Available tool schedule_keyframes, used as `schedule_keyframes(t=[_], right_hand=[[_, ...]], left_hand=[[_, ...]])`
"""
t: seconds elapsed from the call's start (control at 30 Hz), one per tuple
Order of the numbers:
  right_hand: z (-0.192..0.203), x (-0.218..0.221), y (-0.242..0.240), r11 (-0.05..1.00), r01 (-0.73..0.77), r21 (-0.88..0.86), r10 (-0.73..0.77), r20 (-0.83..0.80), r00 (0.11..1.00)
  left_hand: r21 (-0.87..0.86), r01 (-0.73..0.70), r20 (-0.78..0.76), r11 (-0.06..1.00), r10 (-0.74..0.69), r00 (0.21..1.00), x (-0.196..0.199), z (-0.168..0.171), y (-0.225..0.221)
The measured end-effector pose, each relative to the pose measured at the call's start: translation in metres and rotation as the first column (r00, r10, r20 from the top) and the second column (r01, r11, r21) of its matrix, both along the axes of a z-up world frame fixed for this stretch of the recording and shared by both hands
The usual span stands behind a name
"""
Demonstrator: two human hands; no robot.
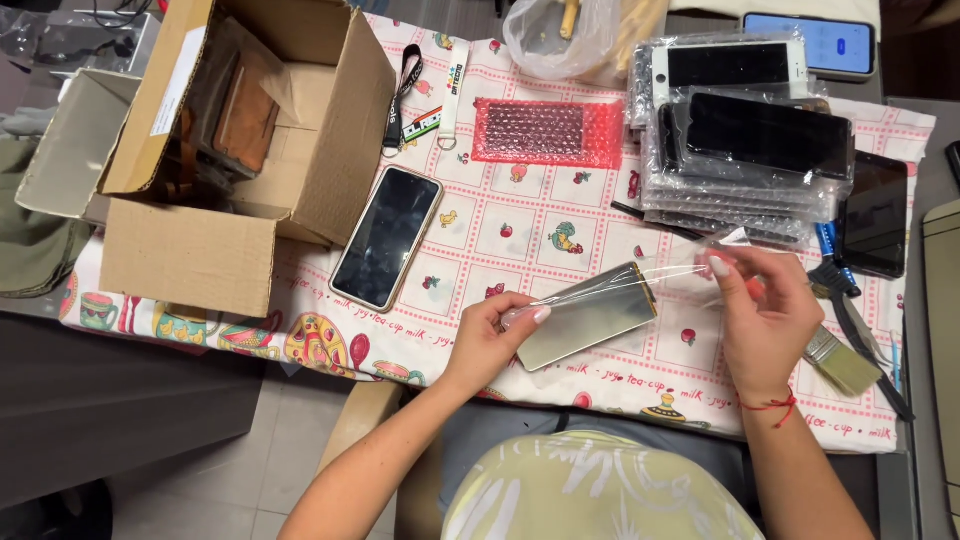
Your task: Cleaning a mobile phone screen component with a brush and placing it into a plastic protective sleeve
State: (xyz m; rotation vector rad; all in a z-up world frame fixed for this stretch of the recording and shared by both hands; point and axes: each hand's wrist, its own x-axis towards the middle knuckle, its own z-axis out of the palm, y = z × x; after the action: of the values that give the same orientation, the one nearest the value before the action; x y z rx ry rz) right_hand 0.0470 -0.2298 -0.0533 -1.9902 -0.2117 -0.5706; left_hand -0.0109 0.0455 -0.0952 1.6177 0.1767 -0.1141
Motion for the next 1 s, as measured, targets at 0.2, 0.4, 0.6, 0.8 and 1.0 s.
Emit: schedule_keyframes(t=[0.2,0.4,0.6,0.8,1.0], right_hand=[[-0.015,0.009,-0.020,0.996,0.057,-0.074,-0.050,0.099,0.994],[-0.028,0.018,-0.055,0.810,-0.077,0.581,0.371,-0.406,0.835],[-0.020,0.028,-0.058,0.812,-0.176,0.557,0.549,-0.625,0.555],[-0.002,0.026,-0.041,0.659,-0.445,0.606,0.715,-0.688,0.122],[-0.004,0.023,-0.026,0.515,-0.585,0.626,0.798,-0.599,0.062]], left_hand=[[0.023,-0.054,-0.010,0.998,0.054,0.998,0.001,-0.008,0.002],[0.065,-0.116,0.039,0.991,0.114,0.993,0.005,-0.004,0.008],[-0.043,-0.022,0.015,0.999,0.023,1.000,0.008,0.020,0.019],[-0.089,0.029,0.107,0.996,-0.020,0.994,0.010,0.011,0.026],[-0.018,-0.005,0.118,1.000,0.007,0.993,0.012,0.007,0.027]])
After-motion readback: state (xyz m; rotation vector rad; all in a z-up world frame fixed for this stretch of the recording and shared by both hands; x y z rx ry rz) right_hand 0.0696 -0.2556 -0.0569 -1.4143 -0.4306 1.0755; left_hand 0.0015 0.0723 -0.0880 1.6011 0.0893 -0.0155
